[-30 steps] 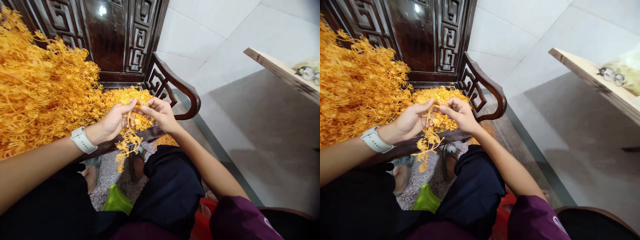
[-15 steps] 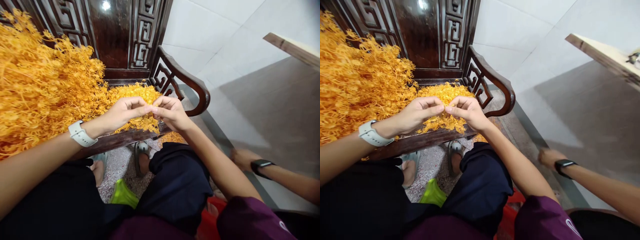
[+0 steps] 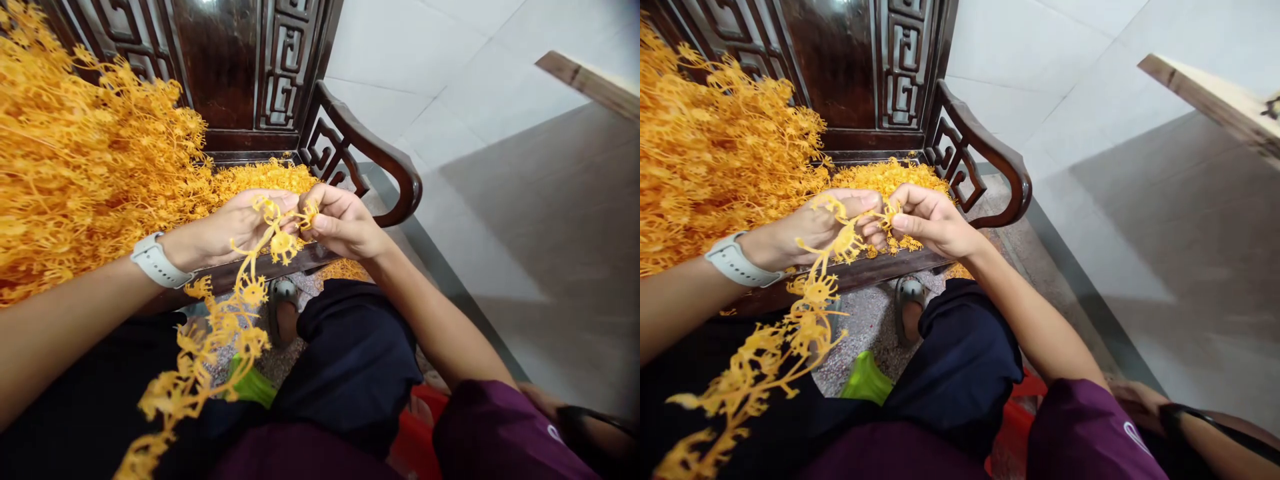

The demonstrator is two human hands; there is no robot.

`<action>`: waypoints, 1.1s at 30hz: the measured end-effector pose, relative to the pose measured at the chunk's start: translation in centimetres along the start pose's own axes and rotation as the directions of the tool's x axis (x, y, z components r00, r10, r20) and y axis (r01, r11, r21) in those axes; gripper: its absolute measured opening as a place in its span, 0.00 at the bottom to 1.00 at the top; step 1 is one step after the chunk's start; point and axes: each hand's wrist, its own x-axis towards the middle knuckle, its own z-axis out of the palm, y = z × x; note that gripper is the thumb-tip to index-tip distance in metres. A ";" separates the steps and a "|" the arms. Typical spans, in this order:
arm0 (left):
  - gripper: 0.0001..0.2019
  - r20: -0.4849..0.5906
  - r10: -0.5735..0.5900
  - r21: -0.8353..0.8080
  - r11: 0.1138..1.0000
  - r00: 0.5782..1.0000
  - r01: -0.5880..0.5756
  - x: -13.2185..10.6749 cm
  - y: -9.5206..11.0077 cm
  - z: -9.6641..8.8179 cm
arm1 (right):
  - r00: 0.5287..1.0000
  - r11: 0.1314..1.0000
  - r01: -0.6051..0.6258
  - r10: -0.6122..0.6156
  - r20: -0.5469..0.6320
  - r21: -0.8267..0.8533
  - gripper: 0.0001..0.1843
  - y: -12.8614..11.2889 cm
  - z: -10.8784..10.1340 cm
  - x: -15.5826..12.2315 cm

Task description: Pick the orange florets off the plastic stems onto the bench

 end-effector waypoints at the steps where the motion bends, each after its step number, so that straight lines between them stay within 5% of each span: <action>1: 0.24 0.029 0.001 0.024 1.000 1.000 -0.002 0.0 0.1 -0.2 | 1.000 1.000 0.011 -0.011 0.020 -0.002 0.17 0.1 0.0 0.0; 14: 0.19 0.104 -0.061 -0.160 0.984 0.993 0.077 0.6 -0.9 -0.5 | 0.996 0.995 0.060 -0.065 0.059 0.077 0.19 2.5 -0.9 0.4; 19: 0.20 -0.054 -0.118 -0.352 0.932 0.992 0.091 2.1 -1.1 -3.5 | 0.972 0.974 0.196 -0.208 0.107 0.109 0.28 0.4 0.8 0.4; 23: 0.17 -0.291 -0.210 -0.257 0.957 0.933 0.135 3.1 -2.4 -5.7 | 0.978 0.990 0.143 -0.143 -0.154 -0.014 0.23 -1.1 0.3 0.7; 27: 0.15 -0.436 -0.244 -0.120 0.970 0.866 0.213 3.1 -3.7 -6.1 | 0.889 0.979 0.040 -0.126 -0.441 -0.198 0.28 -0.3 -2.6 1.3; 33: 0.13 -0.470 -0.319 -0.049 0.940 0.823 0.337 2.7 -3.7 -5.6 | 0.883 0.883 -0.125 -0.109 -0.457 -0.453 0.25 2.2 -6.2 2.5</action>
